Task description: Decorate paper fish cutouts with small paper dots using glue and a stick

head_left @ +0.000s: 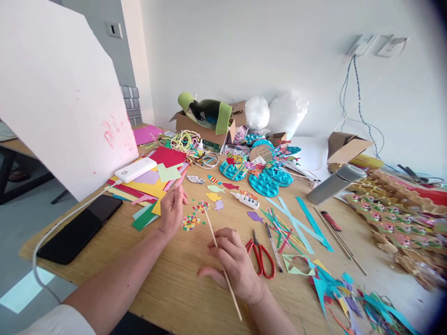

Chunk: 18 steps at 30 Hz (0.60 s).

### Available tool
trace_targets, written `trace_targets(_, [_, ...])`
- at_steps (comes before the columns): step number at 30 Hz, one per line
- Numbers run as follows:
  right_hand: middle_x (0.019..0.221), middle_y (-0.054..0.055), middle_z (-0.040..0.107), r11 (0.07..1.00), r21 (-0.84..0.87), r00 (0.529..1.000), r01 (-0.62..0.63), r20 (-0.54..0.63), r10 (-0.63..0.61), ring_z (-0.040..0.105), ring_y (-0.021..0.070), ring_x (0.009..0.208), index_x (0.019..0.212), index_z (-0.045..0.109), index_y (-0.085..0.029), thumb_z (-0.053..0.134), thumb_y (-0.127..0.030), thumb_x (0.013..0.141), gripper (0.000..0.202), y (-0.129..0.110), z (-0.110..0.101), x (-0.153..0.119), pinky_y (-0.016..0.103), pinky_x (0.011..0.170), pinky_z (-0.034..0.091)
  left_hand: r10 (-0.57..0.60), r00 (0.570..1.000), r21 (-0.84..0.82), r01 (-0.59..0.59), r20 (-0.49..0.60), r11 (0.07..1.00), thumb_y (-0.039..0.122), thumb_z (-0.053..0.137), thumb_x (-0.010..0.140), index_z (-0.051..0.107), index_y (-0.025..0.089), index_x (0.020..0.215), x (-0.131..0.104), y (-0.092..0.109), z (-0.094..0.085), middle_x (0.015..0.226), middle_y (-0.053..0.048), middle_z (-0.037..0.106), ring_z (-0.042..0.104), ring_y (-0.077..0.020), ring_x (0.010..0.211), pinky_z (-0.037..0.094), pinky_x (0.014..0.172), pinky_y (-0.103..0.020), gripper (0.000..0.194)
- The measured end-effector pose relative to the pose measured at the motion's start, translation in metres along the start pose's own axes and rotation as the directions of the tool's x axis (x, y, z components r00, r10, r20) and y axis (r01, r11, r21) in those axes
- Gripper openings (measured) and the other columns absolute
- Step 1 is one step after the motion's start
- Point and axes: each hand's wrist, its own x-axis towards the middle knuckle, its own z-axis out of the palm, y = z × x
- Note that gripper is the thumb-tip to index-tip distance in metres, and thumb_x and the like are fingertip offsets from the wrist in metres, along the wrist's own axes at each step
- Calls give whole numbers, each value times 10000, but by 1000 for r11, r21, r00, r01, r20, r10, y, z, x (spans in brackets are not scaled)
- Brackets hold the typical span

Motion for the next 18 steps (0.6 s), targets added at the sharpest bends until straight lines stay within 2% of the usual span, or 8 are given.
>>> trace_targets(2, [759, 46, 628, 999, 4, 999, -37, -36, 37, 575, 220, 878, 884, 594, -195, 607, -160, 895, 39, 0, 0, -1, 386, 765, 497, 6, 1000, 16, -6, 5, 1000, 393, 388, 989, 447, 214, 544, 0, 0, -1, 621, 0, 530, 574, -148, 693, 454, 702, -274, 483])
trace_targets(4, [857, 66, 656, 997, 11, 996, -80, -43, 81, 568, 212, 910, 986, 591, -189, 567, -84, 896, 140, 2, -1, -2, 383, 779, 498, 12, 1000, 40, -13, 7, 999, 387, 414, 983, 480, 209, 578, 1, -1, -1, 650, 1, 541, 562, -145, 692, 453, 707, -275, 447])
trace_targets(6, [946, 80, 669, 996, 24, 995, -90, -32, 91, 561, 215, 964, 1065, 575, -190, 558, -68, 896, 210, 3, -1, -2, 392, 811, 497, 21, 1000, 68, -21, 3, 997, 383, 470, 963, 545, 205, 664, 2, -4, -1, 713, -3, 565, 554, -148, 723, 453, 721, -277, 356])
trace_targets(9, [802, 48, 645, 997, 22, 995, -72, -68, 73, 562, 219, 923, 940, 578, -201, 567, -107, 899, 103, 4, -1, -3, 398, 798, 486, 34, 999, 96, -33, -10, 995, 387, 559, 919, 624, 206, 922, 2, -8, 0, 909, -31, 606, 561, -159, 813, 469, 760, -288, 192])
trace_targets(11, [733, 39, 613, 998, 8, 992, -64, -108, 65, 559, 227, 890, 862, 561, -200, 603, -160, 886, 63, 5, 0, -5, 404, 780, 482, 39, 999, 104, -37, -15, 994, 393, 587, 902, 608, 211, 1085, 2, -10, 1, 1030, -56, 601, 567, -166, 863, 483, 794, -303, 259])
trace_targets(13, [730, 41, 605, 997, -12, 985, -77, -153, 75, 558, 226, 870, 846, 555, -200, 606, -155, 877, 75, 7, 1, -7, 403, 769, 485, 41, 999, 108, -39, -17, 993, 395, 599, 895, 581, 212, 1167, 1, -11, 1, 1081, -70, 588, 568, -174, 905, 486, 828, -317, 328])
trace_targets(18, [806, 52, 632, 982, -64, 948, -180, -278, 156, 574, 207, 878, 994, 578, -195, 548, -40, 875, 198, 14, 1, -11, 368, 751, 502, 24, 999, 109, -20, -36, 994, 406, 585, 902, 543, 208, 1225, -1, -10, 3, 1096, -82, 581, 566, -193, 978, 486, 867, -334, 381])
